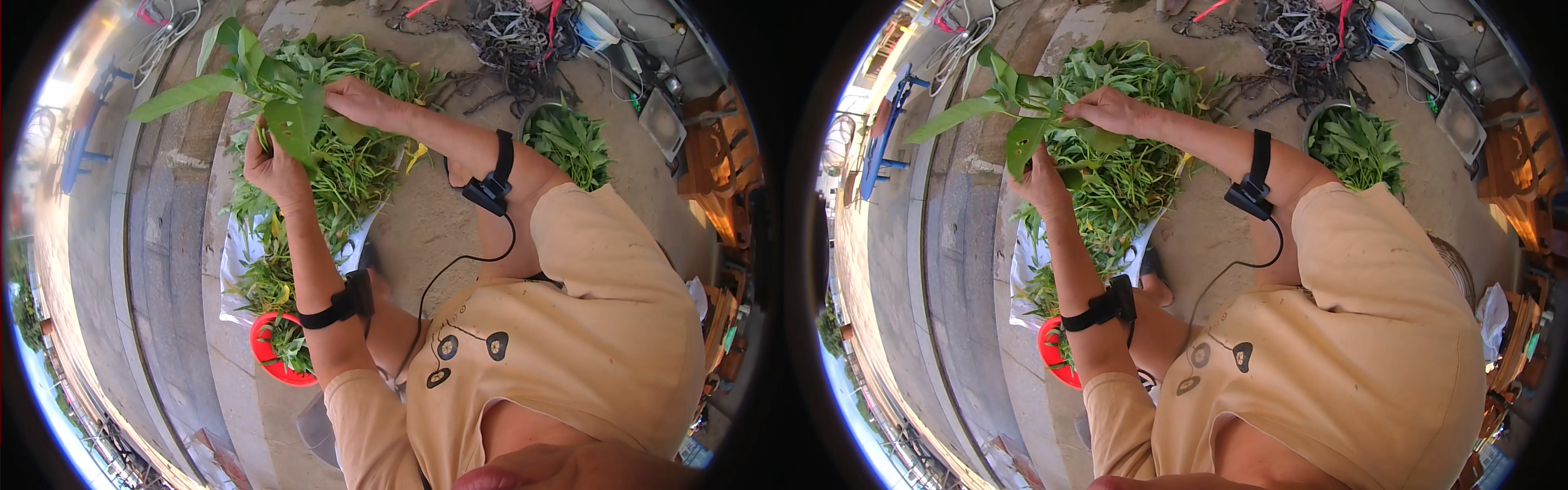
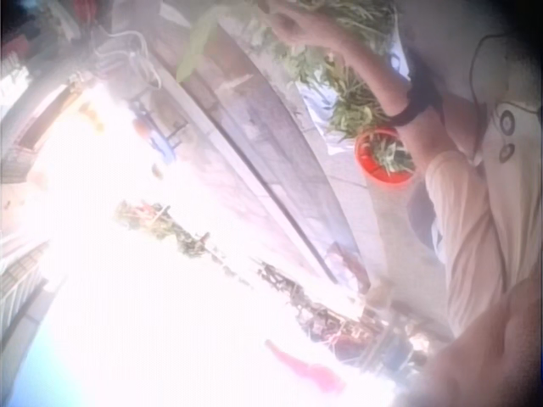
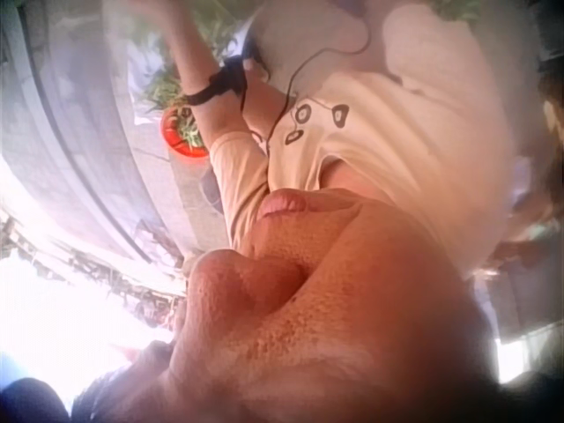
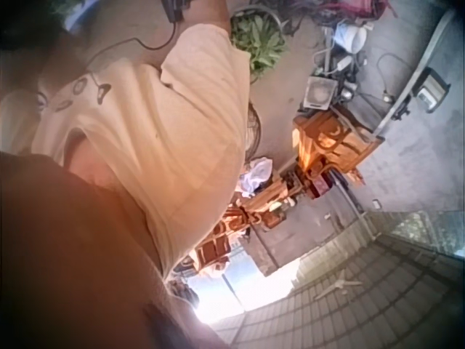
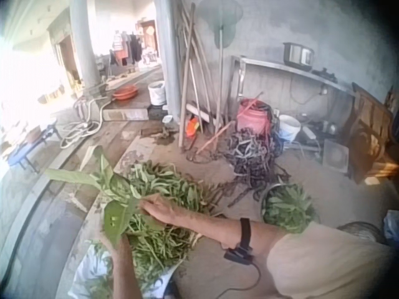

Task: The person sits on the floor and sorts through a large pile of leafy green vegetables. They pick up stems, remove leaves, and place the sorted greens into a red bowl and a metal bowl nearby.

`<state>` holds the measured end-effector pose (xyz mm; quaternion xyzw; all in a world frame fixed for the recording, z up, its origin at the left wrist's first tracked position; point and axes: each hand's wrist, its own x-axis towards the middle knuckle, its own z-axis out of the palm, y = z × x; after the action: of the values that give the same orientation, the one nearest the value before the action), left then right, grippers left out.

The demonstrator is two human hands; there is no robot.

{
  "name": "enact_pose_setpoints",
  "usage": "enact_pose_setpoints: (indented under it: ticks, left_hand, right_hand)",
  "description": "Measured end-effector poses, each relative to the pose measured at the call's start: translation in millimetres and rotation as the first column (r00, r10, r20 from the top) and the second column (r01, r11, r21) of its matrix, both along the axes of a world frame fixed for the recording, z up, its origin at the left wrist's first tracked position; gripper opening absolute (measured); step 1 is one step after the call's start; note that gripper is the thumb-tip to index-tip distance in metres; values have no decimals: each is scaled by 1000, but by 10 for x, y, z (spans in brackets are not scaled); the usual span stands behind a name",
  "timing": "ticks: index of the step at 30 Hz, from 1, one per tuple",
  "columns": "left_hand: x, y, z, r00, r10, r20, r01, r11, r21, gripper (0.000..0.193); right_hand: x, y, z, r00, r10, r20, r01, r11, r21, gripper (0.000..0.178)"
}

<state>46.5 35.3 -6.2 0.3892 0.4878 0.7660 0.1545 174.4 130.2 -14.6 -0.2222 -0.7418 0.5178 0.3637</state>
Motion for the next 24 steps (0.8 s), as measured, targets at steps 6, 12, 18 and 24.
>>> enact_pose_setpoints:
  ticks: [6,12,18,24]
  left_hand:
    - [42,-23,-74,991,-131,-3,131,991,-26,19]
    - [-19,-6,-70,998,-26,-65,13,982,-188,20]
    - [-92,-161,-115,796,-249,551,411,892,-191,26]
    - [-265,-145,-171,190,-791,581,799,469,377,30]
  right_hand:
    - [-4,35,-17,996,-46,-73,44,998,-35,23]
    - [32,41,56,998,-59,-33,62,994,91,29]
    - [121,49,156,998,-41,-46,51,968,244,30]
    - [193,118,192,998,66,-10,-58,931,360,27]
